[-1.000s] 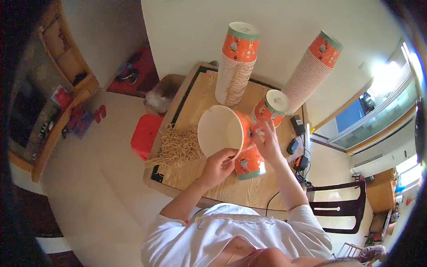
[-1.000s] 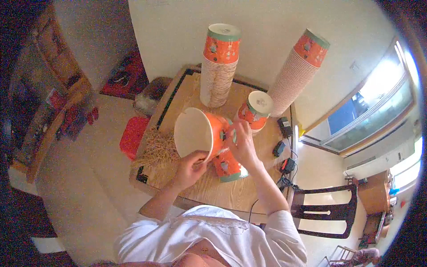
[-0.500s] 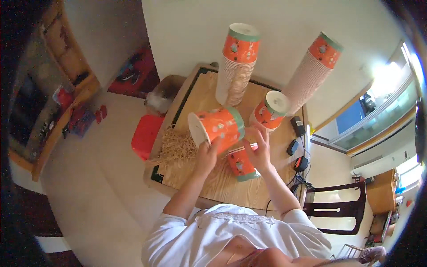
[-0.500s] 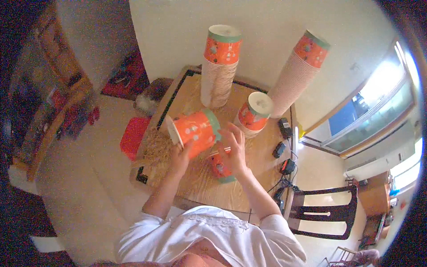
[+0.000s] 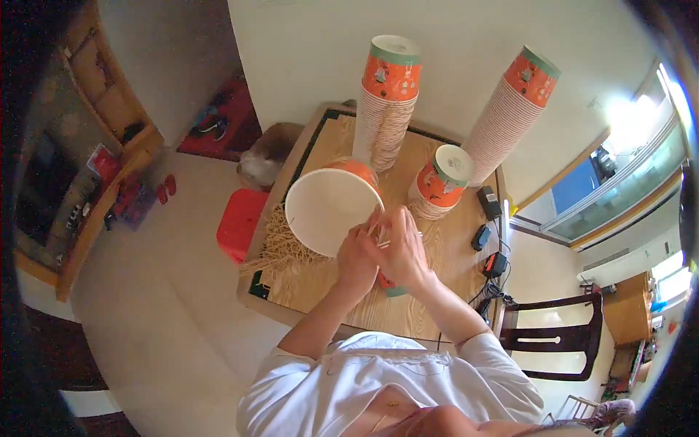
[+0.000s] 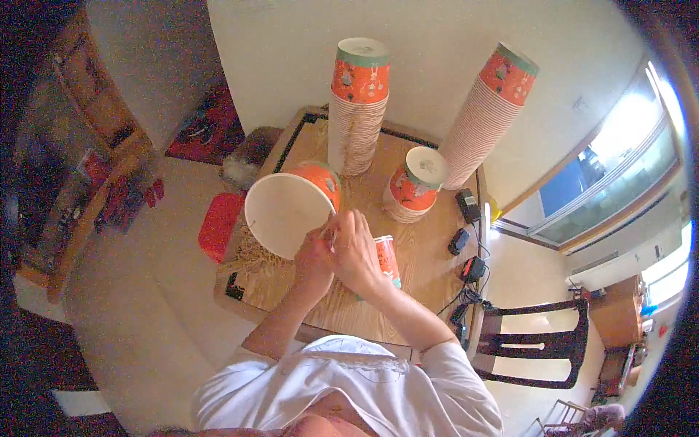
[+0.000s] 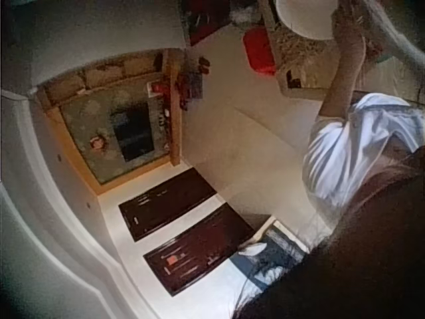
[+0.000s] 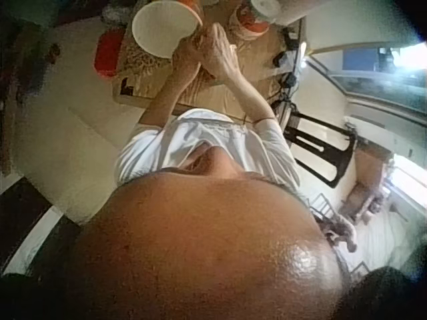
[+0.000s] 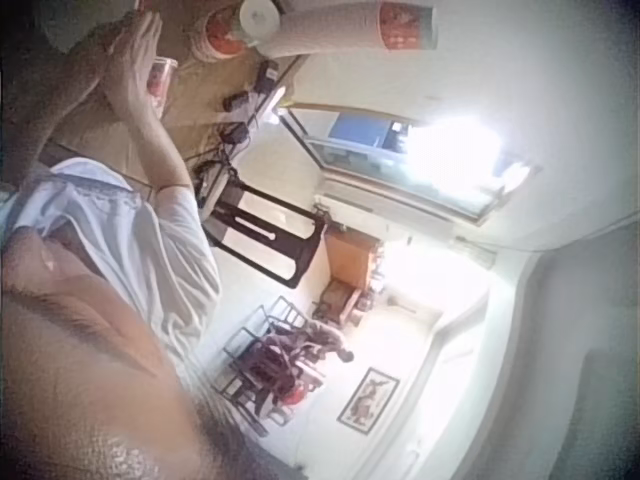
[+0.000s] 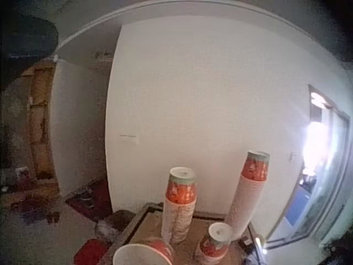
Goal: Expanding and stacking decorative paper tubs at a workbench.
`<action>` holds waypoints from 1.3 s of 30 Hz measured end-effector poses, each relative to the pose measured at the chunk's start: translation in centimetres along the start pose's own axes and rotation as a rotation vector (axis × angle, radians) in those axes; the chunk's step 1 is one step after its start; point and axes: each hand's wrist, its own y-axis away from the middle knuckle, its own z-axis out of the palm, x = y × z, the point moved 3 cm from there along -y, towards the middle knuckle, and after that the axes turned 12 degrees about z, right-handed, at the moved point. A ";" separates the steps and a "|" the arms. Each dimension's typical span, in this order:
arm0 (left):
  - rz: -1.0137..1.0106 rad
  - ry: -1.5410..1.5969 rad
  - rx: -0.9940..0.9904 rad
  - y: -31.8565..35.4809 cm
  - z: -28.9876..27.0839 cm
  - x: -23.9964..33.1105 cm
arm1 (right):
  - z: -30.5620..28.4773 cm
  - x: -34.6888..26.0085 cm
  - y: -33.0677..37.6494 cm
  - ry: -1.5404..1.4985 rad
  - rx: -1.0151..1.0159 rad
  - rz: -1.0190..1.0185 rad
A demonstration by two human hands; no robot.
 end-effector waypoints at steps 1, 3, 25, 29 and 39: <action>0.074 -0.088 0.028 0.0 0.2 -0.2 | 0.2 0.4 0.0 -0.020 0.003 0.109; 0.149 -0.175 0.055 0.1 0.4 -0.5 | 0.5 1.6 0.0 -0.179 -0.034 0.181; -0.125 0.954 0.076 0.0 -0.3 -2.4 | 1.0 2.8 0.2 -0.533 -0.327 0.328; -0.287 1.290 0.031 -0.1 -0.2 -2.6 | 0.5 3.2 0.4 -0.344 -0.357 0.249; -0.399 1.314 0.248 -0.1 1.3 -3.6 | -1.5 5.0 -0.8 -0.205 -0.165 0.207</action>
